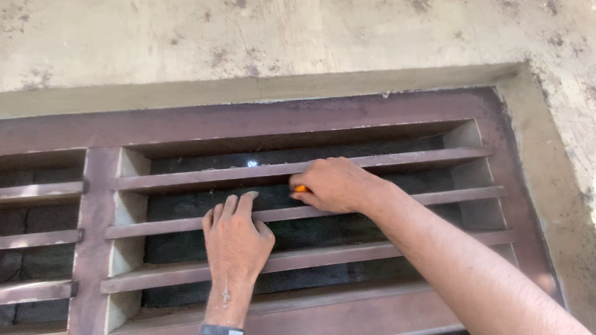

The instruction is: The person uses a small brush to clean dust and debris from the horizontal slats of a brown metal window grille. They systematically move along the slats, brushing away accumulated dirt and cobwebs from the exterior surface.

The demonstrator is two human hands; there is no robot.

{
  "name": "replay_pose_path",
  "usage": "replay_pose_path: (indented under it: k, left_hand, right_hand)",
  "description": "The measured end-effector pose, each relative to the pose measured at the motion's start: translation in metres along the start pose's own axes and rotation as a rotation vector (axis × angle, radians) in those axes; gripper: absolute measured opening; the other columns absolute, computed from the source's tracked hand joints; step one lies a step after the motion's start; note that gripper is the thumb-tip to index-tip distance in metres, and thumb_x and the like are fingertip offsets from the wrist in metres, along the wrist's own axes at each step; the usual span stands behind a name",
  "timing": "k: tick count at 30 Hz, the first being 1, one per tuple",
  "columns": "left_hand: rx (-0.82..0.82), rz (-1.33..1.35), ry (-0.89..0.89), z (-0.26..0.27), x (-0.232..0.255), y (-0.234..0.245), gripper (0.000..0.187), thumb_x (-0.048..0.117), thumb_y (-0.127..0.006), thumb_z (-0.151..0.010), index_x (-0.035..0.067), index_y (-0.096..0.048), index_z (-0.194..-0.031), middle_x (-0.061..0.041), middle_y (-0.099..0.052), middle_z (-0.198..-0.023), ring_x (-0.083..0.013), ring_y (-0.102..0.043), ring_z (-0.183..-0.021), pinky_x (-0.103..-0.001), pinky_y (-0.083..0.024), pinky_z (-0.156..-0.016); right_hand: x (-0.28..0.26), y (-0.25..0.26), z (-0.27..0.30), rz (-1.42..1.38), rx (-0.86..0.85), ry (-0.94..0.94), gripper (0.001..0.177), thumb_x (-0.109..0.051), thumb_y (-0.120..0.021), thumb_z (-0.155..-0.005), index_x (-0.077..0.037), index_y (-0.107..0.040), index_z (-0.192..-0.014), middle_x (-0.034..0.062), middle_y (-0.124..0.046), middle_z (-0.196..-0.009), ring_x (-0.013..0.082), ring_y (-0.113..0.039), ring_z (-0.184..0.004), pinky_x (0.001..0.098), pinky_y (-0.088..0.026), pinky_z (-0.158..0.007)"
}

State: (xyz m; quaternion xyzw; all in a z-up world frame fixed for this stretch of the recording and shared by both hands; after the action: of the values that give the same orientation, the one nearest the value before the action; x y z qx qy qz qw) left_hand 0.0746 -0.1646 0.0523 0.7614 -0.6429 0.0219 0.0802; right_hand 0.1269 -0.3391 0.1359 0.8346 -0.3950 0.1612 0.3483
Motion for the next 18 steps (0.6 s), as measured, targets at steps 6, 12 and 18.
replay_pose_path:
  k: [6, 12, 18]
  left_hand:
    - [0.166, 0.247, -0.114, -0.004, 0.015, 0.005, 0.027, 0.014, -0.066, -0.086, 0.008, -0.070, -0.112, -0.012, -0.075, -0.100, -0.0284, -0.070, -0.094, -0.047, -0.049, -0.091]
    - [0.152, 0.199, -0.142, -0.005, 0.031, -0.022, 0.038, 0.011, -0.064, -0.091, 0.001, -0.060, -0.128, -0.013, -0.075, -0.093, -0.0255, -0.070, -0.084, -0.044, -0.050, -0.080]
    - [0.241, 0.179, -0.181, -0.002, 0.030, -0.026, 0.041, 0.011, -0.065, -0.089, 0.001, -0.060, -0.129, -0.013, -0.075, -0.096, -0.0263, -0.070, -0.090, -0.043, -0.048, -0.083]
  right_hand:
    - [0.001, 0.000, 0.002, 0.047, 0.004, -0.005, 0.024, -0.035, -0.064, -0.094, -0.018, -0.074, -0.109, 0.0147, -0.076, -0.089, 0.0364, -0.072, -0.084, 0.0501, -0.058, -0.072]
    - [-0.004, -0.002, 0.000, 0.144, 0.006, 0.020, 0.023, -0.024, -0.063, -0.092, -0.023, -0.074, -0.113, 0.0089, -0.076, -0.094, 0.0319, -0.074, -0.083, 0.0468, -0.060, -0.068]
    - [-0.006, 0.009, -0.007, 0.292, -0.139, -0.016, 0.029, -0.015, -0.061, -0.093, -0.029, -0.073, -0.115, 0.0086, -0.077, -0.096, 0.0295, -0.075, -0.088, 0.0448, -0.061, -0.072]
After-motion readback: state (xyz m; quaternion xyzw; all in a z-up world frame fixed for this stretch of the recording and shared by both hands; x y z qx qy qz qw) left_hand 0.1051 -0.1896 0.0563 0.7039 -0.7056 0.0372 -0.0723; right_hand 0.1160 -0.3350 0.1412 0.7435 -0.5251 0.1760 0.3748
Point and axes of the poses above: each hand's wrist, its own z-axis away from the middle knuckle, its own y-axis out of the back of the hand, x = y × z, the point moved 2 cm from there along -z, towards the middle knuckle
